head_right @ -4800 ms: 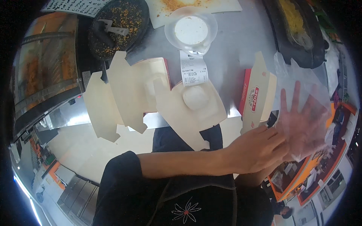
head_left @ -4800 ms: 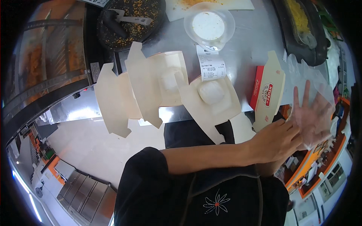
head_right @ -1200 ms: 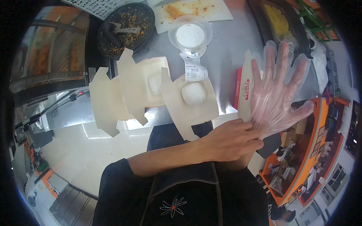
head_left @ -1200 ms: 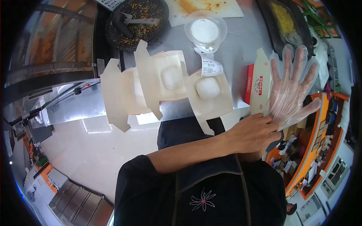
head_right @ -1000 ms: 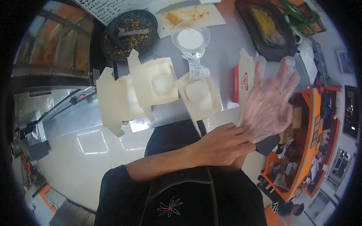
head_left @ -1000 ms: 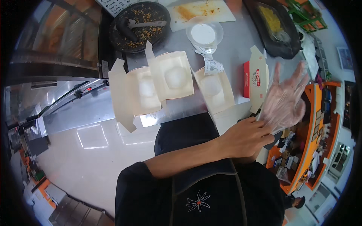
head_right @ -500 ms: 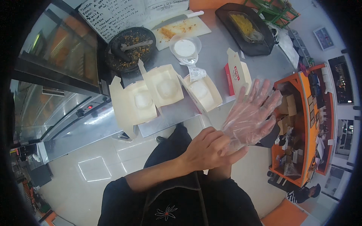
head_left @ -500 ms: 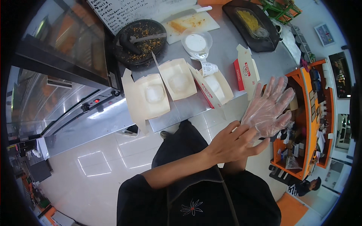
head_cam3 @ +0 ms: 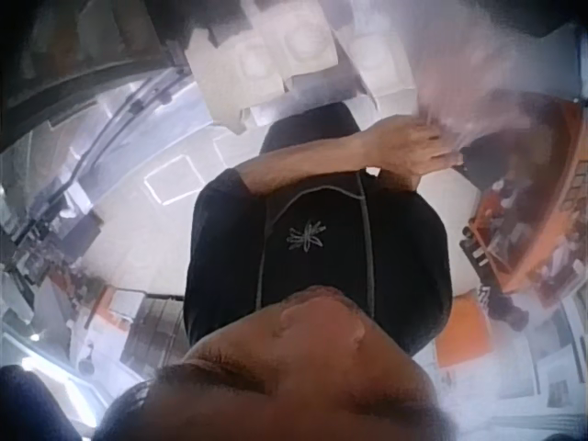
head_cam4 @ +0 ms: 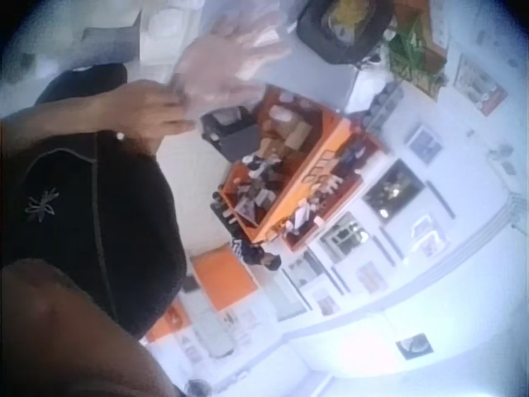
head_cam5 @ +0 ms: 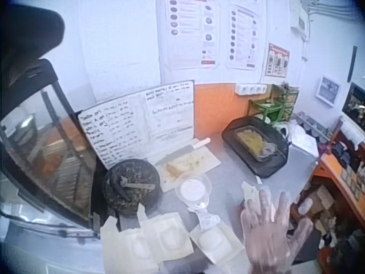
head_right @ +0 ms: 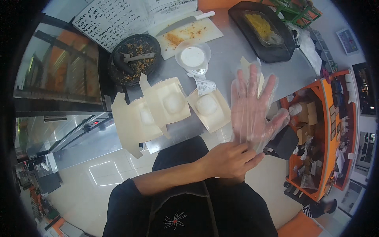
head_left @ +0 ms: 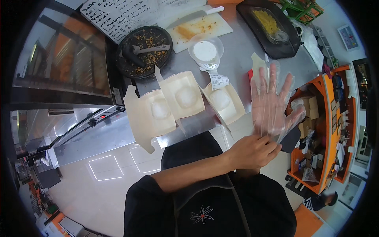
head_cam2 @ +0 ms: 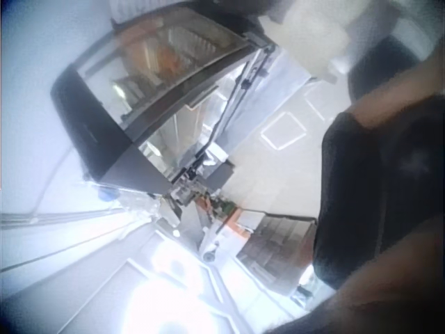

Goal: The person retrieves rice balls from a cooler and places them into takeaway boxes. They then add fried chicken pieces and scrambled eggs to each box using a spoon. Finally, they retrieve a printed receipt from a printer and place it into one of the boxes.

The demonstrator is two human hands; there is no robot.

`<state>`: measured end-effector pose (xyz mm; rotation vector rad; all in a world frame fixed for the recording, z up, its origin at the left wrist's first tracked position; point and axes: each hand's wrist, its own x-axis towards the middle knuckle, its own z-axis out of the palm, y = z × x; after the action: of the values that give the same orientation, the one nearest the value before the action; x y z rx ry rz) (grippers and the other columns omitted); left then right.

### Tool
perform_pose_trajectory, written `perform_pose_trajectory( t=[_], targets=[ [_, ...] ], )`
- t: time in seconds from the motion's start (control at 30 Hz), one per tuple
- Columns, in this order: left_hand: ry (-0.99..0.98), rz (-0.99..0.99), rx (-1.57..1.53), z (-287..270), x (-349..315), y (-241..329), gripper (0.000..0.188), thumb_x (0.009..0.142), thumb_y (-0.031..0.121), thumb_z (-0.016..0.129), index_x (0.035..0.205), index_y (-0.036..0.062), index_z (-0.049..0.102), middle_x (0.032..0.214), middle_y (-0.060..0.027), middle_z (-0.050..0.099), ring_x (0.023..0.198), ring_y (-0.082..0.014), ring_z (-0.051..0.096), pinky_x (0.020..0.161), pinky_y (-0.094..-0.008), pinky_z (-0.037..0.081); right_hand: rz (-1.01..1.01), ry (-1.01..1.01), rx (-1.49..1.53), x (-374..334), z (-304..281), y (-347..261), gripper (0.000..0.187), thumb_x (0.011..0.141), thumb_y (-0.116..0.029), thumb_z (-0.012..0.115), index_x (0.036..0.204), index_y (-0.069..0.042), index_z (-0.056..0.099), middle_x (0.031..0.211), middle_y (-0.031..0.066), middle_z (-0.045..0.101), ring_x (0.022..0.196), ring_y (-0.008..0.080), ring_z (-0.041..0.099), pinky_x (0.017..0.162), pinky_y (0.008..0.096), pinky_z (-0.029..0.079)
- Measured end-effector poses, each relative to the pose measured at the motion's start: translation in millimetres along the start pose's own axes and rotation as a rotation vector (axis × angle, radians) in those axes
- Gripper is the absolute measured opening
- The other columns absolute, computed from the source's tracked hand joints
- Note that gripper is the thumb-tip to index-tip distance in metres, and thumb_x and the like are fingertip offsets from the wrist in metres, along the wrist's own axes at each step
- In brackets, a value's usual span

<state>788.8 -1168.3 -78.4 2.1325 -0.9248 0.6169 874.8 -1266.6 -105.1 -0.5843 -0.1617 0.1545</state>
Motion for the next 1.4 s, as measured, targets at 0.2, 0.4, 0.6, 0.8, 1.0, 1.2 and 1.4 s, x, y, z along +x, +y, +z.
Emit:
perform_pose_trajectory(
  t=[0.2,0.4,0.6,0.8,1.0,1.2,1.4],
  targets=[
    [-0.049,-0.113,-0.066,14,-13,-9,0.032,0.073,0.015,0.056,0.102,0.0036,0.063,0.087,-0.0065,0.056,0.08,-0.0166,0.058,0.062,-0.0249,0.05,0.033,-0.016,0.03,16,2,11,0.107,0.068,-0.021,0.068,0.143,-0.021,-0.009,0.147,0.0235,-0.001,0.125,0.0437,0.031,0.071,0.0405,0.048],
    [-0.018,-0.198,-0.073,-1,-26,-21,0.033,0.074,0.013,0.055,0.106,0.0066,0.061,0.087,-0.0055,0.053,0.077,-0.015,0.058,0.061,-0.0243,0.05,0.085,-0.044,0.052,20,8,28,0.109,0.067,-0.019,0.069,0.142,-0.022,-0.01,0.147,0.0236,-0.002,0.124,0.0443,0.033,0.069,0.0396,0.05],
    [0.03,-0.186,-0.077,-19,-32,-21,0.035,0.073,0.012,0.056,0.108,0.0062,0.059,0.078,-0.0028,0.049,0.069,-0.0138,0.056,0.059,-0.0256,0.05,0.082,-0.052,0.06,19,16,35,0.111,0.067,-0.016,0.07,0.142,-0.022,-0.011,0.147,0.0238,-0.003,0.123,0.045,0.034,0.066,0.0387,0.051],
    [0.01,-0.167,-0.107,-23,-32,-12,0.035,0.072,0.014,0.059,0.106,0.0059,0.059,0.079,-0.0029,0.049,0.07,-0.0143,0.057,0.058,-0.0257,0.05,0.082,-0.064,0.087,16,20,36,0.113,0.066,-0.013,0.071,0.142,-0.023,-0.012,0.147,0.0239,-0.003,0.122,0.0456,0.036,0.064,0.0379,0.053],
    [-0.015,-0.184,-0.133,-46,-34,-15,0.034,0.068,0.012,0.061,0.101,0.004,0.061,0.079,-0.0034,0.051,0.073,-0.0151,0.056,0.063,-0.0292,0.047,0.15,-0.154,0.144,25,28,38,0.116,0.065,-0.01,0.073,0.142,-0.023,-0.013,0.147,0.024,-0.004,0.121,0.0463,0.037,0.061,0.037,0.055],
    [0.793,-0.725,0.687,-223,-141,-58,0.023,0.074,0.001,0.063,0.097,0.0,0.057,0.086,-0.0103,0.058,0.079,-0.0266,0.056,0.072,-0.0353,0.045,0.449,-0.638,0.451,34,36,27,0.119,0.063,-0.005,0.074,0.142,-0.024,-0.014,0.146,0.0249,-0.005,0.119,0.0479,0.04,0.061,0.0389,0.057],
    [0.997,-0.706,1.027,-321,-243,-107,0.05,0.075,0.016,0.07,0.116,0.0048,0.045,0.109,-0.0159,0.047,0.098,-0.0288,0.045,0.085,-0.0389,0.038,0.398,-0.339,-0.249,17,77,64,0.104,0.073,-0.018,0.069,0.142,-0.011,-0.008,0.142,0.0294,0.013,0.082,0.0387,0.063,0.049,0.037,0.057]
  ],
)
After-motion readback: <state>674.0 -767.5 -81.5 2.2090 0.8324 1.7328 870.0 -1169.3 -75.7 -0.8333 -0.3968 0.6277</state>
